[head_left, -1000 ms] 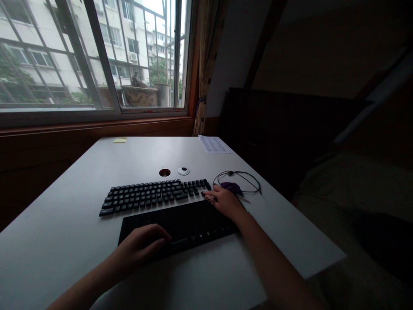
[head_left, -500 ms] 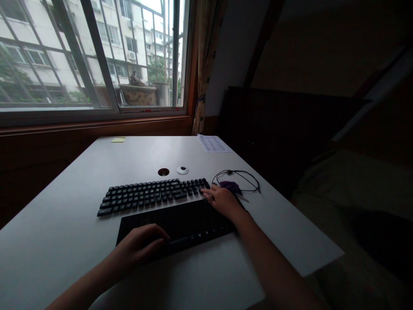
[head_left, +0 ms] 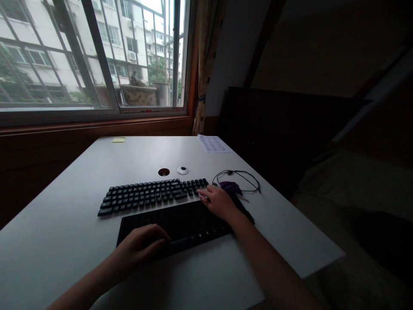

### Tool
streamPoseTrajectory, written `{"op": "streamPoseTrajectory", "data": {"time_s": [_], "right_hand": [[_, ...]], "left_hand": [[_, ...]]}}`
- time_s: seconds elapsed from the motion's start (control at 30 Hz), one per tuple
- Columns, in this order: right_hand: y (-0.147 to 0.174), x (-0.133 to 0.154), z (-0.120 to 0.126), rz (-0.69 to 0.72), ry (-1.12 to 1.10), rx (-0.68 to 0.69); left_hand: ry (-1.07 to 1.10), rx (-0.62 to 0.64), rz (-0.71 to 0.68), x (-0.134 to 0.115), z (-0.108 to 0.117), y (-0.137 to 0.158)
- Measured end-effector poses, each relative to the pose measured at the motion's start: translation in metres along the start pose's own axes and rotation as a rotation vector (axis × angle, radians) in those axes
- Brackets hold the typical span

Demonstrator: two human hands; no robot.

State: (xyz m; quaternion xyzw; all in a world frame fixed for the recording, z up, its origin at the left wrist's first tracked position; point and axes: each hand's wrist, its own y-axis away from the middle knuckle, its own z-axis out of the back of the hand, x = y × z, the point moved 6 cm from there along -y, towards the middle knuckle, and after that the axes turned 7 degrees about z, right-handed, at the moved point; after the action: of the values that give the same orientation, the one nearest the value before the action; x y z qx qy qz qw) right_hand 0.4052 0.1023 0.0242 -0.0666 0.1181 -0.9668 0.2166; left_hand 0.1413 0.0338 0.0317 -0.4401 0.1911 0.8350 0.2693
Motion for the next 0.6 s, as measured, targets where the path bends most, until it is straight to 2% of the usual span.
{"op": "streamPoseTrajectory", "data": {"time_s": [0.6], "right_hand": [[-0.0015,0.0013,-0.004,0.006,0.027,0.022]], "left_hand": [[0.018,0.006,0.005,-0.0027,-0.0004,0.0003]]}}
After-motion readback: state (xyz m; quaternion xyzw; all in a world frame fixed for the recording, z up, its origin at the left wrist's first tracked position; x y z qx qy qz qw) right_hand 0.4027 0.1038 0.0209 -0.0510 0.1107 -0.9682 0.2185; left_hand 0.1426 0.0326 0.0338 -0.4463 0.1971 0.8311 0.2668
